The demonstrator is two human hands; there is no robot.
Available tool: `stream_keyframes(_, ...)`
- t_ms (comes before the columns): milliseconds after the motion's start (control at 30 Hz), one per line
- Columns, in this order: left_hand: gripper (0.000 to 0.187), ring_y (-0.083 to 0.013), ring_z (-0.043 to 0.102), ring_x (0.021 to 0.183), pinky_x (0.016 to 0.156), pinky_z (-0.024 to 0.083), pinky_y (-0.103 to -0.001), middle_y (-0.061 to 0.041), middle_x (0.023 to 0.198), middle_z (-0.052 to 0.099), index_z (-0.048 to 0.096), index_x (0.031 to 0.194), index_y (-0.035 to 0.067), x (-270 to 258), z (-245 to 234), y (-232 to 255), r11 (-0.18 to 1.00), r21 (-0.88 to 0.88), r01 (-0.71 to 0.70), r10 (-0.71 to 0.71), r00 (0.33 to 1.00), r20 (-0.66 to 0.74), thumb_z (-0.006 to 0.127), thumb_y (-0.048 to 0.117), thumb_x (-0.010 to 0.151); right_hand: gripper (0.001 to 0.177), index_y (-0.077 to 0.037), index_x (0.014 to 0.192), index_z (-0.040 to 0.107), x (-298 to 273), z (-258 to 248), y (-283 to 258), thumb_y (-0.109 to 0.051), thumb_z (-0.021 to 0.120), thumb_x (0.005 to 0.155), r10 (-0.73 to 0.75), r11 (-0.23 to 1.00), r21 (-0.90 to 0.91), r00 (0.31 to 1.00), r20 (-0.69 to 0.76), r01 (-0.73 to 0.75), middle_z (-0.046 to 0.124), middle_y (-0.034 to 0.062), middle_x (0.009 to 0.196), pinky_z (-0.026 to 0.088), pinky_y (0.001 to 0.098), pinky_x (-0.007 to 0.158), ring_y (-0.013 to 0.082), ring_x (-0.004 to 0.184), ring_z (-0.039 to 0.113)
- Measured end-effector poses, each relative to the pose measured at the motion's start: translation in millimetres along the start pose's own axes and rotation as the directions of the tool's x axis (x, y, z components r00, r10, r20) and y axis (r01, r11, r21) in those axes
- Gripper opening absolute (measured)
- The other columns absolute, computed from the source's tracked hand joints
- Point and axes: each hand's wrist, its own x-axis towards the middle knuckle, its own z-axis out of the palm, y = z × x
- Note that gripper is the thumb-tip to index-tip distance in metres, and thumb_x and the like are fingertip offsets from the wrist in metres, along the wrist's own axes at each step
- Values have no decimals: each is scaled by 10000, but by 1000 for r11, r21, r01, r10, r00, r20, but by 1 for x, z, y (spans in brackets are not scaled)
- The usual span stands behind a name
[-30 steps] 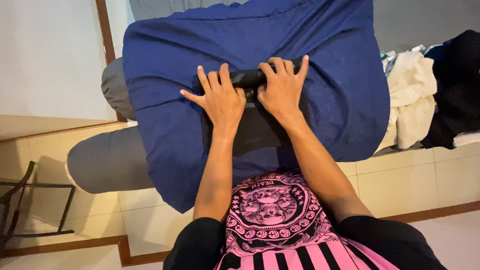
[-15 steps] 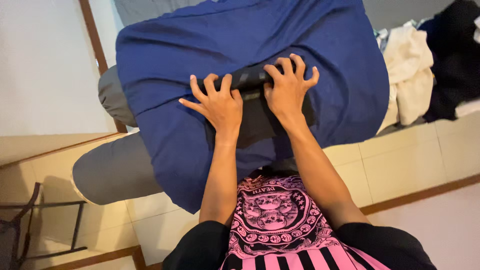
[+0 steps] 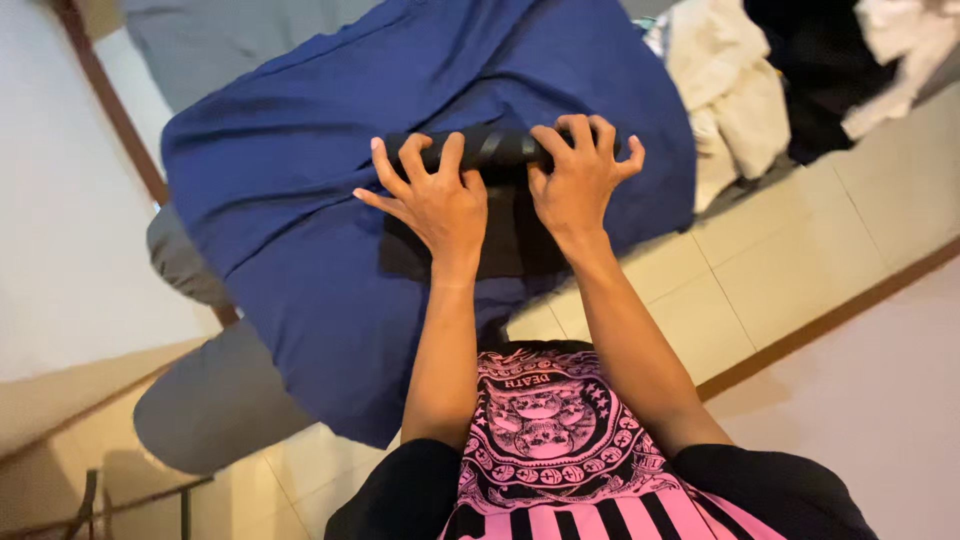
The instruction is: The person spreads a black t-shirt on a blue blanket, folds the sleeves inward, folds the body into a square, and then places the folded item onto a shelf in a white closet.
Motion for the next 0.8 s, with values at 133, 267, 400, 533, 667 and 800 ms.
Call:
stream_keyframes(133, 314, -430, 297, 1476, 1132, 54, -850, -30, 1307, 540, 747, 1096, 273, -17, 2, 27, 998, -41, -42, 43, 999, 29, 740, 187, 795, 404, -237, 1131, 752, -22, -20, 27, -196, 853, 741, 98, 995, -11, 995, -6, -98, 609, -34, 1177, 213, 617, 1055, 234, 1196, 508)
stream_keyframes(267, 303, -464, 276, 1481, 1131, 54, -845, -67, 1355, 513, 744, 1085, 284, -39, 2, 55, 987, -137, -87, 97, 993, 67, 749, 189, 797, 426, -227, 1111, 760, -50, -42, 55, -182, 840, 695, 169, 985, -33, 985, -38, -170, 609, -29, 1172, 211, 614, 1036, 230, 1174, 516)
stream_keyframes(400, 277, -487, 255, 1483, 1138, 43, -839, -72, 1431, 491, 743, 1067, 284, -64, 5, 83, 959, -192, -209, 225, 972, 63, 761, 198, 805, 392, -217, 1108, 753, -83, -64, 80, -188, 835, 726, 269, 960, -47, 958, -101, -275, 607, -42, 1195, 218, 594, 1031, 237, 1178, 511)
stream_keyframes(533, 306, -464, 273, 1489, 1157, 25, -831, -42, 1431, 517, 753, 1060, 283, -90, 11, 109, 924, -254, -285, 318, 943, 98, 747, 169, 776, 333, -228, 1083, 747, -111, -90, 102, -164, 810, 762, 350, 928, -67, 920, -176, -366, 632, -72, 1182, 218, 567, 1038, 218, 1171, 527)
stream_keyframes(667, 330, -448, 281, 1503, 1180, 14, -822, -28, 1432, 524, 753, 1101, 294, -118, 13, 132, 868, -342, -359, 404, 912, 68, 746, 160, 800, 410, -227, 1059, 754, -138, -117, 121, -102, 740, 669, 421, 887, -107, 881, -216, -450, 651, -60, 1160, 219, 548, 1030, 230, 1154, 530)
stream_keyframes(800, 356, -449, 292, 1495, 1174, 7, -822, -30, 1405, 533, 754, 1102, 300, -143, 11, 152, 806, -429, -408, 498, 859, 118, 739, 150, 779, 366, -240, 1032, 749, -171, -143, 135, -93, 741, 697, 456, 842, -134, 823, -339, -522, 656, -82, 1134, 215, 534, 1041, 219, 1155, 527)
